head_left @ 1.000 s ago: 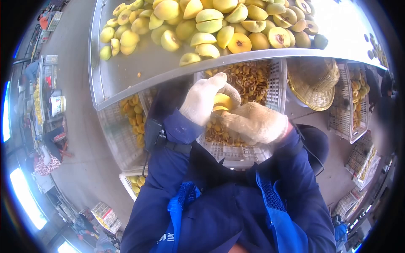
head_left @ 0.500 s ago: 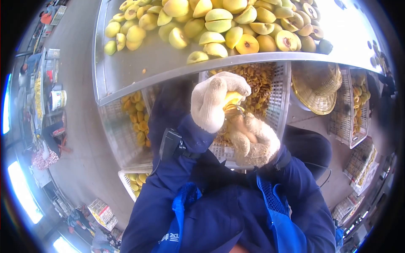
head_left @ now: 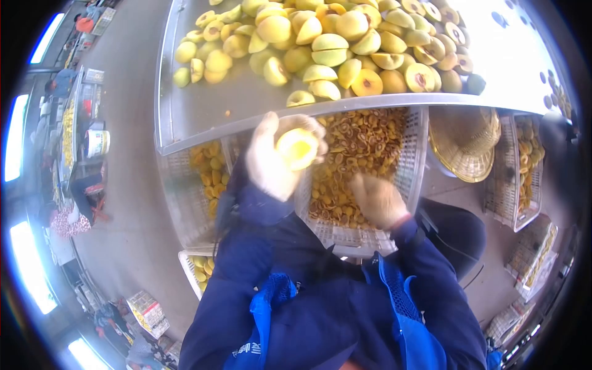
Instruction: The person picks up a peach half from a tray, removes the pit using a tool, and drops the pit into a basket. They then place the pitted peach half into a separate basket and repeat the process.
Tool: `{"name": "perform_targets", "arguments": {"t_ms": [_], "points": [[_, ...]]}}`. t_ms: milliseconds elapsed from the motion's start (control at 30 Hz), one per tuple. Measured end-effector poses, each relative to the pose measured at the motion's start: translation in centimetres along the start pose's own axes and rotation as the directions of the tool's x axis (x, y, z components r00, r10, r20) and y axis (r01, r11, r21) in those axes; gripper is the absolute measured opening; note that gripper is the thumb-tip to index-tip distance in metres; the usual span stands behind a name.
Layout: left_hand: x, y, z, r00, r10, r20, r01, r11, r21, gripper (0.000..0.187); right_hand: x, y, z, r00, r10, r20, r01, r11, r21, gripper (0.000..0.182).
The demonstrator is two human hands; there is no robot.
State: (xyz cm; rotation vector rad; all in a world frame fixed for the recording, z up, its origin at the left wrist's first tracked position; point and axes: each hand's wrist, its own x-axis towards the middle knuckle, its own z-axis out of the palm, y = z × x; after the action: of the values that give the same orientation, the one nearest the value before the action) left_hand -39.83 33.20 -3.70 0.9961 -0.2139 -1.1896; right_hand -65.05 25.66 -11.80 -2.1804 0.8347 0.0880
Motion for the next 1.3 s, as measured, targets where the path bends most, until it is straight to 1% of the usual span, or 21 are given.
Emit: {"name": "perform_targets", "arguments": {"t_ms": [33, 67, 100, 167, 200, 267, 300, 367, 400, 433, 500, 533, 633, 733, 833, 900, 967, 1033, 1067, 1200, 1300], "points": [[-1.0, 1.5, -0.7, 0.999, 0.015, -0.032, -0.012, 0.996, 0.091, 0.056, -0.4, -1.0, 0.0, 0.992, 0.130, -0.008, -0.128, 0.986, 0.104, 0.042], [-2.6, 3.6, -1.4, 0.987, 0.125, -0.104, -0.077, 0.921, 0.381, 0.046, -0.4, -3.0, -1.2, 0.989, 0.125, -0.085, -0.100, 0.963, 0.252, 0.045], [-4.2, 5.8, -2.5, 0.962, 0.238, -0.134, -0.098, 0.760, 0.643, 0.037, -0.8, -4.5, -2.1, 0.976, 0.144, -0.163, -0.068, 0.915, 0.398, 0.048], [-5.3, 9.1, -6.5, 0.948, 0.319, 0.003, -0.053, 0.149, 0.987, 0.024, -0.7, -4.6, -2.7, 0.970, 0.088, -0.225, -0.019, 0.956, 0.292, 0.049], [-5.1, 9.7, -6.9, 0.936, 0.352, 0.009, 0.001, -0.027, 1.000, 0.025, -0.3, -4.7, -3.1, 0.964, 0.050, -0.262, 0.012, 0.974, 0.228, 0.049], [-5.0, 10.7, -7.6, 0.898, 0.439, 0.028, 0.141, -0.347, 0.927, 0.029, 0.0, -5.3, -3.2, 0.968, 0.224, -0.111, -0.136, 0.846, 0.516, 0.046], [-4.5, 10.6, -6.9, 0.891, 0.453, 0.027, 0.116, -0.285, 0.952, 0.031, 0.2, -5.5, -3.0, 0.959, 0.283, -0.022, -0.207, 0.751, 0.627, 0.045], [-1.1, 9.1, -3.5, 0.870, 0.488, 0.065, -0.001, -0.130, 0.992, 0.034, 0.3, -5.9, -2.8, 0.984, 0.171, -0.049, -0.112, 0.810, 0.576, 0.050], [0.7, 8.3, -1.3, 0.910, 0.413, 0.040, 0.008, -0.115, 0.993, 0.042, 0.1, -6.5, -3.1, 0.981, 0.165, -0.101, -0.088, 0.845, 0.527, 0.054], [3.0, 6.9, -1.4, 0.925, 0.357, 0.129, -0.091, -0.121, 0.988, 0.051, 0.4, -5.2, -1.0, 0.980, 0.186, -0.067, -0.113, 0.805, 0.583, 0.046], [5.1, 5.6, 1.5, 0.972, 0.213, 0.099, -0.064, -0.167, 0.984, 0.059, 0.1, -7.5, -4.2, 0.979, 0.199, 0.035, -0.189, 0.840, 0.508, 0.056], [6.2, 4.8, 1.6, 0.969, 0.169, 0.180, -0.143, -0.209, 0.967, 0.061, 0.0, -7.9, -4.9, 0.977, 0.207, 0.049, -0.203, 0.840, 0.503, 0.056], [7.1, 4.0, 1.2, 0.974, 0.180, 0.141, -0.114, -0.151, 0.982, 0.048, 0.0, -7.9, -6.1, 0.971, 0.222, 0.090, -0.233, 0.786, 0.573, 0.057], [7.3, 3.6, -0.6, 0.885, 0.455, 0.103, -0.193, 0.157, 0.969, 0.044, 0.4, -7.6, -6.0, 0.957, 0.267, 0.111, -0.272, 0.700, 0.660, 0.057], [5.0, 4.3, 1.8, 0.935, 0.342, -0.093, -0.188, 0.700, 0.689, 0.043, 1.0, -6.3, -4.6, 0.964, 0.265, 0.024, -0.181, 0.589, 0.788, 0.055], [3.0, 3.9, 4.7, 0.987, 0.158, 0.033, -0.152, 0.841, 0.520, 0.050, 0.9, -7.5, -6.0, 0.951, 0.304, 0.045, -0.185, 0.448, 0.875, 0.053], [1.6, 2.7, 7.3, 0.996, -0.004, 0.094, -0.047, 0.849, 0.527, 0.056, 0.6, -8.7, -7.9, 0.945, 0.326, 0.008, -0.141, 0.387, 0.911, 0.046], [2.3, -0.5, 7.4, 0.969, 0.049, 0.241, -0.148, 0.899, 0.412, 0.046, 1.0, -8.5, -7.4, 0.907, 0.356, -0.223, 0.042, 0.452, 0.891, 0.039], [2.6, -1.3, 6.6, 0.967, -0.004, 0.254, -0.110, 0.896, 0.430, 0.039, 1.1, -8.4, -7.9, 0.890, 0.426, -0.159, -0.021, 0.386, 0.922, 0.033], [3.0, -1.9, 4.8, 0.955, -0.106, 0.275, -0.035, 0.885, 0.464, 0.034, 1.5, -7.9, -8.0, 0.893, 0.410, -0.186, -0.056, 0.513, 0.857, 0.035], [3.1, -1.6, 4.5, 0.979, -0.044, 0.198, -0.015, 0.959, 0.285, 0.041, 2.0, -7.7, -7.6, 0.904, 0.383, -0.190, -0.057, 0.549, 0.834, 0.037]]}}
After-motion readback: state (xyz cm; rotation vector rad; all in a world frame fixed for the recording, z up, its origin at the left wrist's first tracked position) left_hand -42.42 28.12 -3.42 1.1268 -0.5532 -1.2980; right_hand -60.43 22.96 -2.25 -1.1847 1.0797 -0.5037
